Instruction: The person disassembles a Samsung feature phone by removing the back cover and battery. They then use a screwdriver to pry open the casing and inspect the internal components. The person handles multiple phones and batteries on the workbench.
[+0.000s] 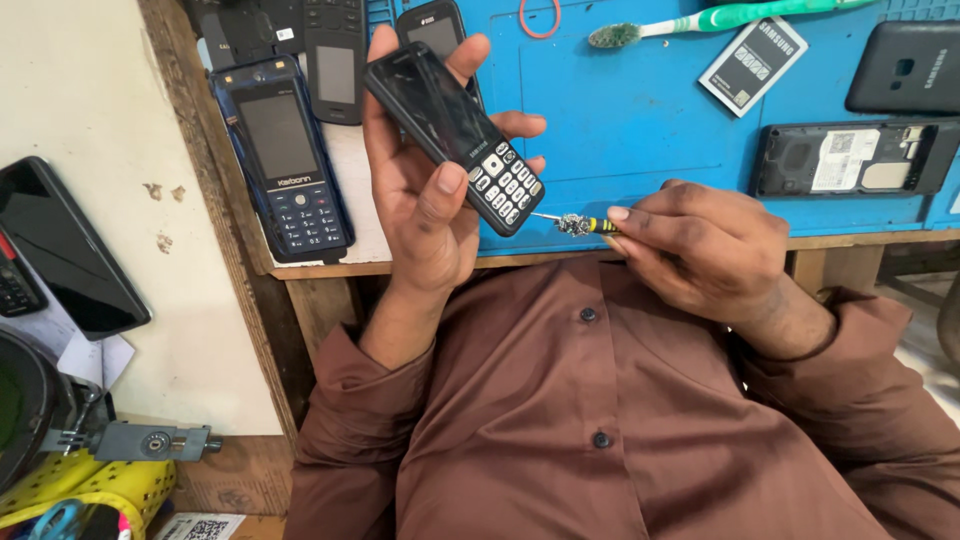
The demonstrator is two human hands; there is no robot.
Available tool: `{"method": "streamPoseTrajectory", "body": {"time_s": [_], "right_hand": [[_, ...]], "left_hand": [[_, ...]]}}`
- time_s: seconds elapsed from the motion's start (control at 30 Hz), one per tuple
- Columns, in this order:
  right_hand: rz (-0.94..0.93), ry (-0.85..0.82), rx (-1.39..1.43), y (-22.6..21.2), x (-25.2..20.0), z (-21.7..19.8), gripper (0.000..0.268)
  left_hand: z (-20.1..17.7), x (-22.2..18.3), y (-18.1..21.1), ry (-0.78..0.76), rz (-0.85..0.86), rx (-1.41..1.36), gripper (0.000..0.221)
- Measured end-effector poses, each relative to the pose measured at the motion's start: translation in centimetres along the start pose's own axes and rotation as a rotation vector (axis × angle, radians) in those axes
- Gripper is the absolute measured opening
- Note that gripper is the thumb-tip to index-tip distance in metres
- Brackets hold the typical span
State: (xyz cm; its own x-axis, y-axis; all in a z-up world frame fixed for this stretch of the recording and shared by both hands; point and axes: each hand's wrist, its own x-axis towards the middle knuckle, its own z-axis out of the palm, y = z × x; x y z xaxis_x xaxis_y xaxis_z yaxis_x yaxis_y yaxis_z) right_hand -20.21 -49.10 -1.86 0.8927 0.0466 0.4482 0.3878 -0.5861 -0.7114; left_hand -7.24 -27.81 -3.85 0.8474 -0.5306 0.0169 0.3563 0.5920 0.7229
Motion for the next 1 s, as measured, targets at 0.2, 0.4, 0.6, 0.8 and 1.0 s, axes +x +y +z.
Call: {"method": "streamPoseTrajectory", "body": {"time_s": [0.2, 0.4, 0.6, 0.8, 1.0], "right_hand": [[0.045, -0.021, 0.043, 0.1, -0.5, -0.1, 0.024], [0.468, 0.115, 0.738, -0.3, -2.3, -0.6, 0.036], [0.486, 0.086, 0.757, 0.2, -2.8, 0.0, 0.032], [0.431, 0.113, 0.737, 0.3, -2.5, -0.4, 0.026], [0.443, 0.141, 0.66, 0.7, -2.4, -0.6, 0.022]], "left_hand": [[0.3, -0.3, 0.3, -0.085, 0.0, 0.109, 0.092], [0.3, -0.6, 0.1, -0.135, 0.005, 0.193, 0.093], [0.3, -1.0, 0.3, -0.217, 0.002, 0.274, 0.083], [0.3, -1.1, 0.6, -0.412, 0.021, 0.347, 0.067], [0.4, -1.2, 0.6, -0.346, -0.13, 0.251, 0.059]]}}
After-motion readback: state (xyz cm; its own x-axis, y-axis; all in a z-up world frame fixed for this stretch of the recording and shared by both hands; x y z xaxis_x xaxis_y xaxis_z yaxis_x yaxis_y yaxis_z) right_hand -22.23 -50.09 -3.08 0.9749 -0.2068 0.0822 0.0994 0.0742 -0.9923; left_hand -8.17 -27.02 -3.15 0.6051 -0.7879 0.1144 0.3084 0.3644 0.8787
